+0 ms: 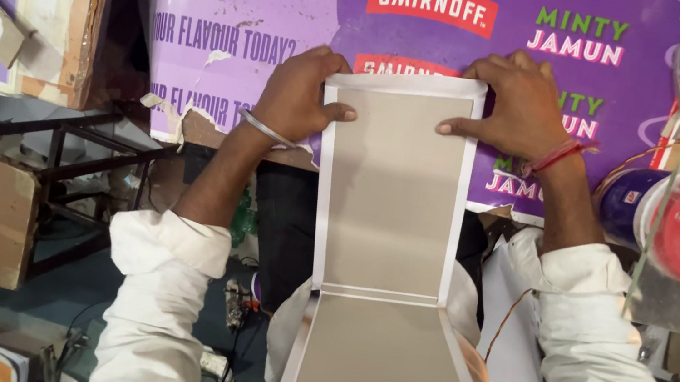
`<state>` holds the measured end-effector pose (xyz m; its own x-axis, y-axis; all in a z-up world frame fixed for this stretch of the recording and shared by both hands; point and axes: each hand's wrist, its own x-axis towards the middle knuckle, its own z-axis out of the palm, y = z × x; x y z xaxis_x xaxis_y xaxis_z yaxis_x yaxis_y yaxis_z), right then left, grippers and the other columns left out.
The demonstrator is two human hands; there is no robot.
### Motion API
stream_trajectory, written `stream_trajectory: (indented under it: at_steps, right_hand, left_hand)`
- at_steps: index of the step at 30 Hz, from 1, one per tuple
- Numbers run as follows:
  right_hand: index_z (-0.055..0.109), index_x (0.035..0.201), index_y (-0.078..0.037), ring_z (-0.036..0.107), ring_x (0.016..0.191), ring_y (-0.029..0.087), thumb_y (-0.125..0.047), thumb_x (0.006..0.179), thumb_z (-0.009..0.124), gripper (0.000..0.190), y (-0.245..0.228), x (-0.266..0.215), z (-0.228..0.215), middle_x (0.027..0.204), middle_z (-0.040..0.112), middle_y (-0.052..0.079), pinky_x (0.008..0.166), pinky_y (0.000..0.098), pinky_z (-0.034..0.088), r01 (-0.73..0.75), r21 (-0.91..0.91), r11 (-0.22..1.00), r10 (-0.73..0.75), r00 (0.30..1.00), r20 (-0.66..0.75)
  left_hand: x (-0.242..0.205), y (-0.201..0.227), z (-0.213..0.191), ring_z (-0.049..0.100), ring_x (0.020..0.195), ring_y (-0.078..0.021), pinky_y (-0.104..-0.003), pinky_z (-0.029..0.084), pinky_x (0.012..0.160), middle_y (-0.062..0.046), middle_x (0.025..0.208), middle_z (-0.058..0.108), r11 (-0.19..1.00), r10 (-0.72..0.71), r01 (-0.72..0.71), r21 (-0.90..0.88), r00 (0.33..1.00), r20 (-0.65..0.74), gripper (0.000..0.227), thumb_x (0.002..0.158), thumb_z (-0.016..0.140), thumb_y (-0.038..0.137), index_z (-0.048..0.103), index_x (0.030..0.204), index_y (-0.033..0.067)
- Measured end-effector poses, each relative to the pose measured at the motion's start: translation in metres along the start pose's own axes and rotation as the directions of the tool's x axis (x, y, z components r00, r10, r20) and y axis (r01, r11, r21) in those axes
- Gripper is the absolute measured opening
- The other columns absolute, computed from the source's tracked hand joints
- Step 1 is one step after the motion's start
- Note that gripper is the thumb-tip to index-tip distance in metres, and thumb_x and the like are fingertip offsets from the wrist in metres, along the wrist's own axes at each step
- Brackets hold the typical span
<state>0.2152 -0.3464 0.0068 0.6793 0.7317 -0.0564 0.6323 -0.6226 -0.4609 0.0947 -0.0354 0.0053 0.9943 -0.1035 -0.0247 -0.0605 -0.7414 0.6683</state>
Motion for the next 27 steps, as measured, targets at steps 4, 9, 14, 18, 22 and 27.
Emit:
stream_trajectory:
  at_steps: [4, 9, 14, 18, 22, 27]
  right_hand:
    - [0.076, 0.101, -0.017, 0.054, 0.103, 0.024, -0.057, 0.072, 0.09, 0.051, -0.007, -0.01, 0.008, 0.103, 0.066, -0.001, 0.089, 0.0422, 0.036, 0.048, -0.045, 0.998, -0.053, 0.993, -0.104]
    - [0.078, 0.119, -0.015, 0.054, 0.109, 0.025, -0.043, 0.095, 0.084, 0.038, -0.028, -0.043, 0.015, 0.114, 0.066, 0.0, 0.097, 0.0433, 0.039, 0.077, -0.135, 0.988, -0.113, 0.951, -0.287]
    - [0.071, 0.137, -0.009, 0.055, 0.126, 0.03, -0.04, 0.099, 0.076, 0.049, -0.049, -0.069, 0.018, 0.141, 0.065, 0.009, 0.114, 0.0517, 0.039, 0.089, -0.297, 0.951, -0.169, 0.952, -0.256]
    - [0.065, 0.142, -0.009, 0.052, 0.139, 0.031, -0.044, 0.101, 0.069, 0.054, -0.054, -0.075, 0.014, 0.149, 0.062, 0.011, 0.117, 0.0565, 0.036, 0.072, -0.399, 0.914, -0.152, 0.973, -0.172]
    - [0.059, 0.151, -0.003, 0.049, 0.147, 0.032, -0.044, 0.104, 0.066, 0.062, -0.055, -0.076, 0.014, 0.15, 0.06, 0.012, 0.118, 0.059, 0.036, 0.047, -0.369, 0.928, -0.099, 0.988, -0.122]
    - [0.06, 0.148, -0.004, 0.049, 0.146, 0.032, -0.038, 0.101, 0.066, 0.058, -0.057, -0.08, 0.02, 0.152, 0.061, 0.013, 0.115, 0.0597, 0.036, 0.038, -0.407, 0.913, -0.096, 0.988, -0.124]
  left_hand:
    - [-0.017, 0.013, 0.009, 0.069, 0.083, -0.0288, -0.04, 0.053, 0.067, -0.007, 0.104, 0.065, 0.994, 0.057, -0.04, 0.097, 0.982, -0.182, 0.039, 0.079, 0.09, 0.03, 0.073, 0.111, 0.0135]
    - [-0.05, 0.035, 0.027, 0.068, 0.081, -0.0219, -0.037, 0.051, 0.057, -0.004, 0.121, 0.065, 0.907, 0.093, 0.005, 0.42, 0.972, -0.214, 0.057, 0.089, 0.082, 0.039, 0.067, 0.135, 0.0097]
    - [-0.069, 0.054, 0.032, 0.061, 0.062, -0.0193, -0.033, 0.045, 0.044, -0.016, 0.143, 0.06, 0.816, 0.107, 0.017, 0.578, 0.978, -0.179, 0.08, 0.087, 0.074, 0.057, 0.059, 0.139, -0.0006]
    - [-0.062, 0.061, 0.027, 0.061, 0.06, -0.0207, -0.035, 0.048, 0.048, -0.02, 0.143, 0.059, 0.832, 0.025, 0.049, 0.552, 0.992, -0.126, 0.076, 0.091, 0.071, 0.057, 0.06, 0.139, -0.0019]
    - [-0.043, 0.066, 0.031, 0.064, 0.098, -0.0256, -0.049, 0.049, 0.083, -0.005, 0.112, 0.062, 0.839, -0.041, 0.084, 0.538, 0.995, -0.092, 0.045, 0.1, 0.066, 0.057, 0.064, 0.115, 0.0145]
    - [-0.012, 0.095, 0.083, 0.036, 0.151, -0.0356, -0.068, 0.018, 0.124, -0.018, 0.158, 0.046, 0.889, 0.172, -0.042, 0.456, 0.954, -0.248, 0.084, 0.1, 0.046, 0.068, 0.051, 0.149, 0.0003]
